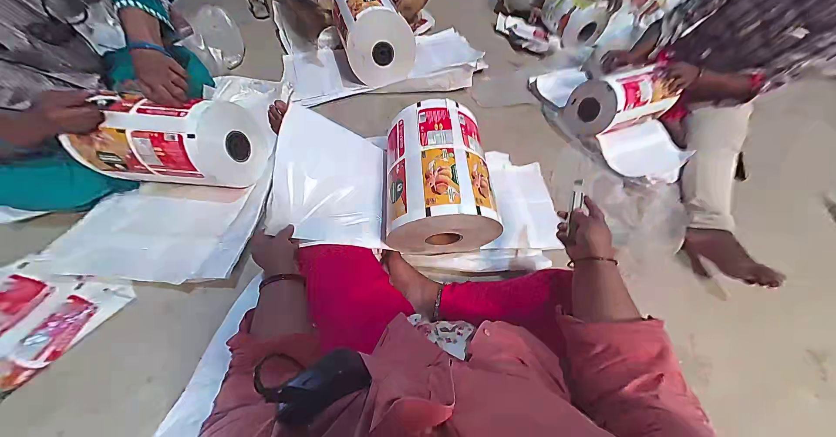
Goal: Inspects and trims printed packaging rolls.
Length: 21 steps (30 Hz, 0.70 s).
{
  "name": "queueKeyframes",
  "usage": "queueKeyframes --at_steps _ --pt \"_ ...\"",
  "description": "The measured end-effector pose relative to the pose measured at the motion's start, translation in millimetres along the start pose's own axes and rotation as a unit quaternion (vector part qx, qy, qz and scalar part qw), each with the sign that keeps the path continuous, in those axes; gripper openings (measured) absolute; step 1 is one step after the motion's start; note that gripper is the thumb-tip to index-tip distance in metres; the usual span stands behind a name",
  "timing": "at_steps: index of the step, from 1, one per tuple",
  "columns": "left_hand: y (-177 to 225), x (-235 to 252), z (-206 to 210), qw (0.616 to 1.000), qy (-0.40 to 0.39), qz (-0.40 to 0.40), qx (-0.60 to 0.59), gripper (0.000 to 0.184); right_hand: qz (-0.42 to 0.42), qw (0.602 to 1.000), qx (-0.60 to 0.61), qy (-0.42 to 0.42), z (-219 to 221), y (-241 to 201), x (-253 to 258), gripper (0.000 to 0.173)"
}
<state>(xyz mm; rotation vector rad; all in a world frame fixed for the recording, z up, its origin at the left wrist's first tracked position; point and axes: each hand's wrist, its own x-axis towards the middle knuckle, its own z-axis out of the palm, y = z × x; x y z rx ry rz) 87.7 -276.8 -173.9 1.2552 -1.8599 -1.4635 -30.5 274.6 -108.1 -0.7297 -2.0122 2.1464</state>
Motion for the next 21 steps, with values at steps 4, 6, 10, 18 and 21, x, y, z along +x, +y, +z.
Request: queueKeyframes --at_steps 4,6,10,18,21 --pt "-9 -16 -38 0.949 -0.047 -0.006 0.311 0.051 0.003 0.999 0.028 -0.045 10 -5 6 0.056" --pt "14 -32 -40 0.943 0.011 0.04 0.331 0.069 0.012 0.998 0.033 -0.059 16 -7 7 0.056" --pt "74 -33 -2 0.913 -0.014 0.276 0.301 0.048 0.011 0.996 0.027 -0.083 21 -6 8 0.057" --pt "206 -92 190 0.778 -0.297 0.436 0.342 0.055 -0.008 0.995 0.023 -0.102 15 -9 2 0.056" --pt "216 -88 254 0.738 -0.296 0.437 0.421 0.074 -0.003 0.994 0.034 -0.1 10 -9 4 0.054"
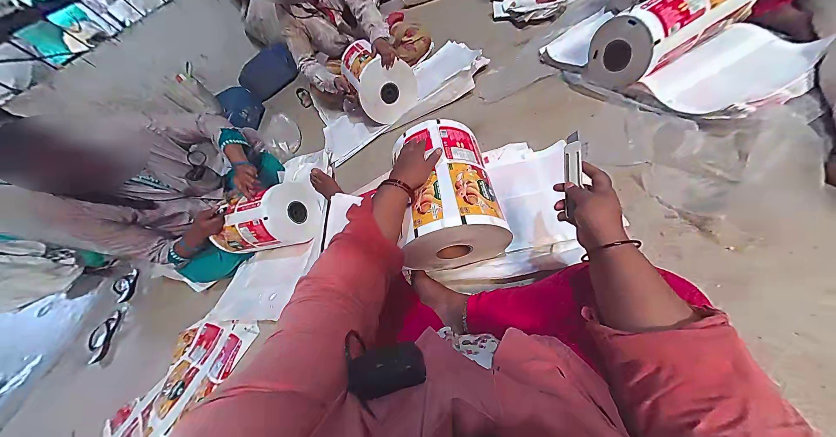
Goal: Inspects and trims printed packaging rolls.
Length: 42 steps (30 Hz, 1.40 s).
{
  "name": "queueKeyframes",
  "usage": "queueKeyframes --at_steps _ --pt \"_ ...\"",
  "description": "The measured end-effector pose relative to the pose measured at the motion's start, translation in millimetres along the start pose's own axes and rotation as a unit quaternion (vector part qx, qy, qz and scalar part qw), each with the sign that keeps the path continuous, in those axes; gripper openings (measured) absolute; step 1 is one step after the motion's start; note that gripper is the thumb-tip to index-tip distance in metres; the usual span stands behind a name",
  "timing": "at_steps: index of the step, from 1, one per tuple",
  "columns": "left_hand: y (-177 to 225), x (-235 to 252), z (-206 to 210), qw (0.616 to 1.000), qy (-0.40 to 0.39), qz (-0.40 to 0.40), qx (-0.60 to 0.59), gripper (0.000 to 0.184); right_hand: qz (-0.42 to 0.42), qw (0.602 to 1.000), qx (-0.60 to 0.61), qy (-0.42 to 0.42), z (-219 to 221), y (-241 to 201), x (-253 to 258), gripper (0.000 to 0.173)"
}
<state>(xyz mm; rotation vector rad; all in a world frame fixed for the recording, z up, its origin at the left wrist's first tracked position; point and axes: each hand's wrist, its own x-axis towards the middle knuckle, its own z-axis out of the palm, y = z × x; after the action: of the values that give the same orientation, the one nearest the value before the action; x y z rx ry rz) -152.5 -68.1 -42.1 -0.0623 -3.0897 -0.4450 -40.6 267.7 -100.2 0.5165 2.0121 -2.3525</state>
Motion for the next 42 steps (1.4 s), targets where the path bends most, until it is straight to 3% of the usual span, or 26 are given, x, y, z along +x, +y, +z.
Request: queueKeyframes --at_steps 5,10,14,18,23,26,28,31,34,36,38,39,40,42 --pt "23 39 3 0.998 0.016 -0.056 0.038 0.078 0.012 1.0 0.014 -0.012 -7 -1 6 0.053" --pt "47 47 -1 0.986 0.064 -0.15 0.036 0.081 0.021 0.998 0.021 -0.048 -3 1 17 0.052" --pt "59 61 -4 0.98 0.046 -0.173 0.092 0.058 0.028 0.997 0.035 -0.067 -3 0 17 0.05" --pt "75 72 -15 0.971 -0.024 -0.138 0.193 0.047 0.033 0.996 0.047 -0.063 -7 -2 17 0.049" --pt "90 71 -20 0.983 -0.041 -0.131 0.12 0.044 0.025 0.997 0.035 -0.063 -7 -1 18 0.049" --pt "87 66 -22 0.987 -0.051 -0.118 0.095 0.065 0.012 0.997 -0.002 -0.072 3 4 13 0.055" --pt "87 58 -25 0.988 -0.074 -0.105 0.09 0.082 -0.015 0.994 -0.062 -0.087 12 8 7 0.072" --pt "87 47 -28 0.989 -0.104 -0.078 0.064 0.091 -0.085 0.977 -0.163 -0.11 22 16 3 0.085" --pt "83 39 -29 0.989 -0.076 -0.051 -0.117 0.076 -0.15 0.957 -0.205 -0.138 31 22 -2 0.074" --pt "83 33 -20 0.968 -0.053 -0.043 -0.241 0.054 -0.2 0.948 -0.199 -0.147 39 28 -4 0.054" --pt "94 27 -8 0.952 -0.058 -0.035 -0.3 0.032 -0.208 0.954 -0.168 -0.136 47 33 -8 0.037" --pt "99 27 -5 0.95 -0.062 -0.029 -0.305 0.029 -0.205 0.96 -0.144 -0.124 52 32 -9 0.031" --pt "102 26 -1 0.951 -0.058 -0.02 -0.304 0.029 -0.205 0.963 -0.133 -0.113 55 30 -11 0.033" --pt "106 23 6 0.942 -0.064 0.01 -0.328 0.031 -0.225 0.956 -0.167 -0.091 57 22 -17 0.06"
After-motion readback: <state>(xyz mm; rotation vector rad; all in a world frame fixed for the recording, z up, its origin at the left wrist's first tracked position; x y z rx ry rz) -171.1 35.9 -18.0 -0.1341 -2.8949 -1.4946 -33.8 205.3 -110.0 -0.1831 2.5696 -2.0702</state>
